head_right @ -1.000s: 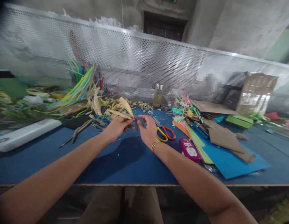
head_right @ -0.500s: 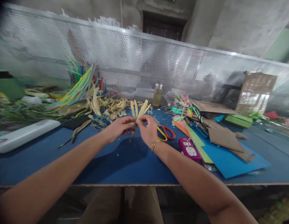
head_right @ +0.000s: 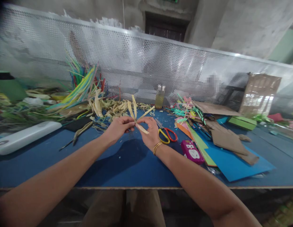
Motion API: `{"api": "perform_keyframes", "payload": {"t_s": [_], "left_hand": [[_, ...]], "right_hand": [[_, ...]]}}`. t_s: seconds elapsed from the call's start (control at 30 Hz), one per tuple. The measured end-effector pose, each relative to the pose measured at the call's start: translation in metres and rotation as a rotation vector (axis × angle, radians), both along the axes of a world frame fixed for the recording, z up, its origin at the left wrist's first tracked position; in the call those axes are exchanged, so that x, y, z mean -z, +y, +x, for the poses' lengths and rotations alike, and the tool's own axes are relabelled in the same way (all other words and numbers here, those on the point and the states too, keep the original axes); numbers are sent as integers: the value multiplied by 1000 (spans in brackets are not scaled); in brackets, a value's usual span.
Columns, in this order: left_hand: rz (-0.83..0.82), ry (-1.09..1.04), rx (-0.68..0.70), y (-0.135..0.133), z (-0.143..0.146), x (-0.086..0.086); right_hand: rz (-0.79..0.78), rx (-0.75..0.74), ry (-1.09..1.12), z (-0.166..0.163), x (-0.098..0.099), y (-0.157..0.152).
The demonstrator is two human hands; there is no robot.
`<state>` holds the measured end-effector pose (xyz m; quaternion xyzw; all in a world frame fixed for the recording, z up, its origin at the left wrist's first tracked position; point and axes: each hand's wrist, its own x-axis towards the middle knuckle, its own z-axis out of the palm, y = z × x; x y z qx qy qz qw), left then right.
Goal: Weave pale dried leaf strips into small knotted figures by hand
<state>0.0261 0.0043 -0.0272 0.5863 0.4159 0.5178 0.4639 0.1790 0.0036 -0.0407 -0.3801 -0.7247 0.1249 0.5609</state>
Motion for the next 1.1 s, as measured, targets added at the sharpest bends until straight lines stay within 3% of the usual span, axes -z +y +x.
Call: {"api": "perform_keyframes", "payload": {"t_s": [0.3, 0.77, 1.1], "left_hand": [[65, 16, -6, 7, -2, 6], [78, 11, 39, 3, -1, 1], [364, 246, -118, 7, -7, 3]], "right_hand": [[31, -14, -9, -1, -2, -6], [-127, -35, 120, -2, 3, -1], [-129, -100, 185, -4, 3, 1]]}}
